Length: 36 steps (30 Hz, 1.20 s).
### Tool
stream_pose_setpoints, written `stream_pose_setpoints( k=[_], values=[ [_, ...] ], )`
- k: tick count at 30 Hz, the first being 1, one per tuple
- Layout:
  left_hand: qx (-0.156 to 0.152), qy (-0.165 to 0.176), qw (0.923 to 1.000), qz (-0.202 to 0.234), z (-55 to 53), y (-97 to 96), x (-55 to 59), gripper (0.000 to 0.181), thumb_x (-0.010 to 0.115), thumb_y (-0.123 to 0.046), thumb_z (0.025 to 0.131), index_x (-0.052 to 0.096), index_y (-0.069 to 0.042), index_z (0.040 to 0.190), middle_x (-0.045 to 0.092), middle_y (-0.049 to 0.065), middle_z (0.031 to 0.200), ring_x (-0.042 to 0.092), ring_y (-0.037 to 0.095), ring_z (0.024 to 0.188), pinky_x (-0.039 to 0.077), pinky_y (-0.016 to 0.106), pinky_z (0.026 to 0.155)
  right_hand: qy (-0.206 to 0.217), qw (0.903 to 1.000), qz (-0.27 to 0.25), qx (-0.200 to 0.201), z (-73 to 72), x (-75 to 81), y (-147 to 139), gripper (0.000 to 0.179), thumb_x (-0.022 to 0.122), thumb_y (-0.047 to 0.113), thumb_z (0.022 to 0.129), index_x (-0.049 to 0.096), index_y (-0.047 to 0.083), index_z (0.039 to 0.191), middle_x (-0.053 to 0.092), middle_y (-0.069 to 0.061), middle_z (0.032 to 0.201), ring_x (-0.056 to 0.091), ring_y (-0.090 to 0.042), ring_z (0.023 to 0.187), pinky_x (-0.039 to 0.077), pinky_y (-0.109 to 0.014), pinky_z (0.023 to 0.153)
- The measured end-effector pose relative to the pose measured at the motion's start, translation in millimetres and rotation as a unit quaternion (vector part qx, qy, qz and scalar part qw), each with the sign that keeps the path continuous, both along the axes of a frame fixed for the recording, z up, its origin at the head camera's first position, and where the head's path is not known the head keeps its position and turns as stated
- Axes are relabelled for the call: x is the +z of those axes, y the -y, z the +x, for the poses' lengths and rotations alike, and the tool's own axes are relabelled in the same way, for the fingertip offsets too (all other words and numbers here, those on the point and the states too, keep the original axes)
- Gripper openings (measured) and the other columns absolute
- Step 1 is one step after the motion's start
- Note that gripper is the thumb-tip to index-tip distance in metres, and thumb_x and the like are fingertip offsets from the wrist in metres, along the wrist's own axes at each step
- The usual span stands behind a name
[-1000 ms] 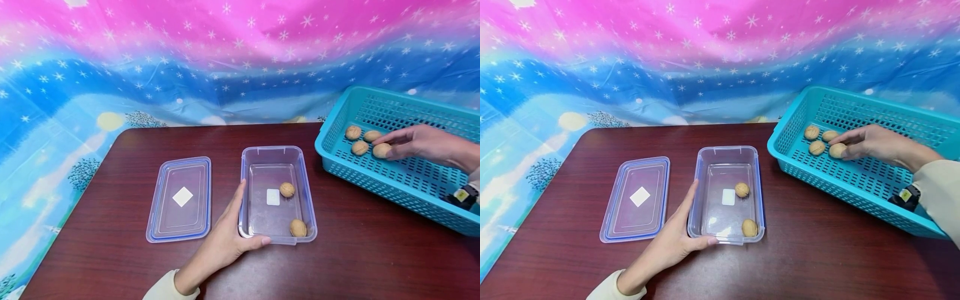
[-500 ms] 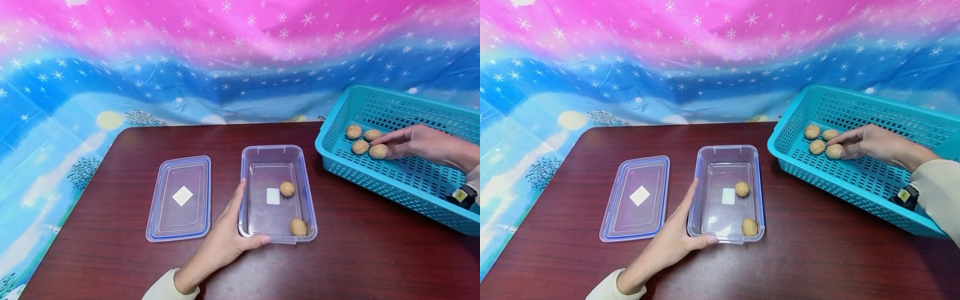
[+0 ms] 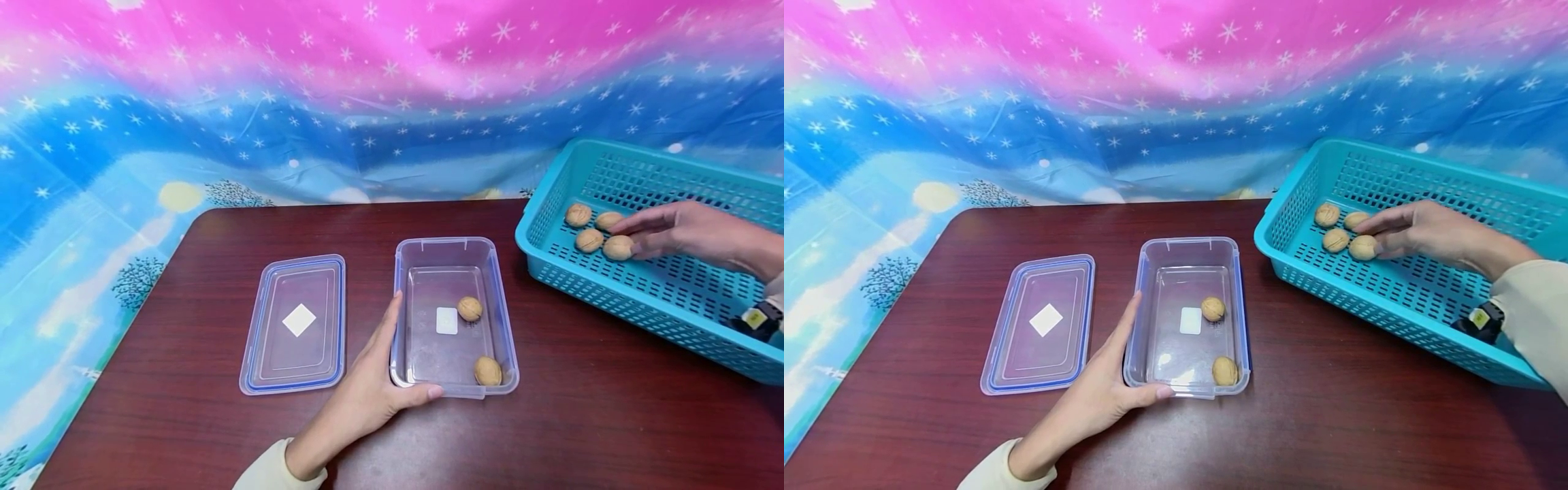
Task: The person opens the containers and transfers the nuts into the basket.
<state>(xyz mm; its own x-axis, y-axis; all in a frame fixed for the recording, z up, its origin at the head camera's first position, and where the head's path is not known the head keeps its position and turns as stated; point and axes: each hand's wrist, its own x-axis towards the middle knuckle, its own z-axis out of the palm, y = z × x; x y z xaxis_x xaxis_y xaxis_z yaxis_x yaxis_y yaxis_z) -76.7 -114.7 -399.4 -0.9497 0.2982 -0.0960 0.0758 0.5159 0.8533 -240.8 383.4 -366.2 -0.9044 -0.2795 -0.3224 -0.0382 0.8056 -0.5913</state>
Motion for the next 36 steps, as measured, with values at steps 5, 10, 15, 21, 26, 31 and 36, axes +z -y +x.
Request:
stream_pose_setpoints(
  k=[5,10,15,21,26,31,36],
  values=[
    [0.000,0.000,1.0000,0.000,-0.1,-0.3,0.0,0.130,0.095,-0.044,0.074,0.006,-0.037,0.169,0.011,-0.016,0.175,0.022,0.013,0.159,0.026,0.051,0.127,0.010,0.9995,-0.022,-0.020,0.3,2.8,2,0.050,0.067,0.025,0.104,0.056,0.004,0.149,0.055,0.033,0.123,0.059,0.016,0.098,0.059,-0.028,0.084],
    [0.001,0.001,1.0000,0.002,0.1,-0.3,0.0,0.130,0.095,-0.044,0.074,0.006,-0.037,0.169,0.011,-0.017,0.174,0.022,0.012,0.159,0.026,0.051,0.127,0.004,0.9994,-0.014,-0.033,1.1,7.9,6,0.055,0.067,0.023,0.104,0.051,-0.002,0.150,0.060,-0.014,0.146,0.058,0.018,0.096,0.059,-0.027,0.083],
    [0.000,0.002,1.0000,0.004,0.4,-0.3,0.3,0.130,0.095,-0.043,0.074,0.006,-0.036,0.170,0.010,-0.017,0.174,0.022,0.012,0.159,0.026,0.051,0.128,-0.011,0.9995,-0.005,-0.029,0.3,13.3,4,0.051,0.068,0.023,0.104,0.054,0.003,0.149,0.069,-0.006,0.138,0.056,0.019,0.096,0.057,-0.024,0.080],
    [0.000,0.002,1.0000,0.001,0.3,-0.1,0.5,0.130,0.094,-0.045,0.074,0.006,-0.037,0.169,0.011,-0.016,0.175,0.022,0.014,0.159,0.026,0.052,0.127,-0.016,0.9989,-0.009,-0.042,0.9,26.6,4,0.046,0.069,0.028,0.103,0.056,0.023,0.147,0.061,0.041,0.110,0.056,0.021,0.098,0.055,-0.021,0.080],
    [-0.001,0.002,1.0000,0.003,0.4,-0.4,0.5,0.130,0.094,-0.044,0.074,0.007,-0.037,0.169,0.011,-0.018,0.174,0.023,0.013,0.159,0.027,0.052,0.127,-0.057,0.9965,-0.021,-0.058,5.3,37.1,3,0.052,0.068,0.027,0.103,0.051,0.014,0.151,0.056,0.043,0.110,0.053,0.024,0.097,0.053,-0.013,0.078],
    [0.000,0.001,1.0000,0.005,0.3,-0.2,0.3,0.130,0.095,-0.043,0.074,0.007,-0.036,0.169,0.011,-0.018,0.174,0.023,0.013,0.159,0.026,0.052,0.127,-0.117,0.9909,-0.018,-0.064,11.2,48.8,8,0.048,0.069,0.024,0.103,0.057,0.013,0.148,0.056,0.044,0.107,0.051,0.025,0.096,0.046,-0.009,0.073],
    [0.001,0.000,1.0000,0.005,0.1,0.0,-0.5,0.130,0.095,-0.043,0.074,0.007,-0.038,0.169,0.011,-0.018,0.174,0.024,0.013,0.159,0.027,0.053,0.127,-0.151,0.9854,-0.052,-0.059,18.3,57.6,14,0.043,0.072,0.014,0.100,0.064,0.015,0.142,0.062,0.041,0.109,0.055,0.023,0.101,0.043,-0.005,0.075]
  ],
)
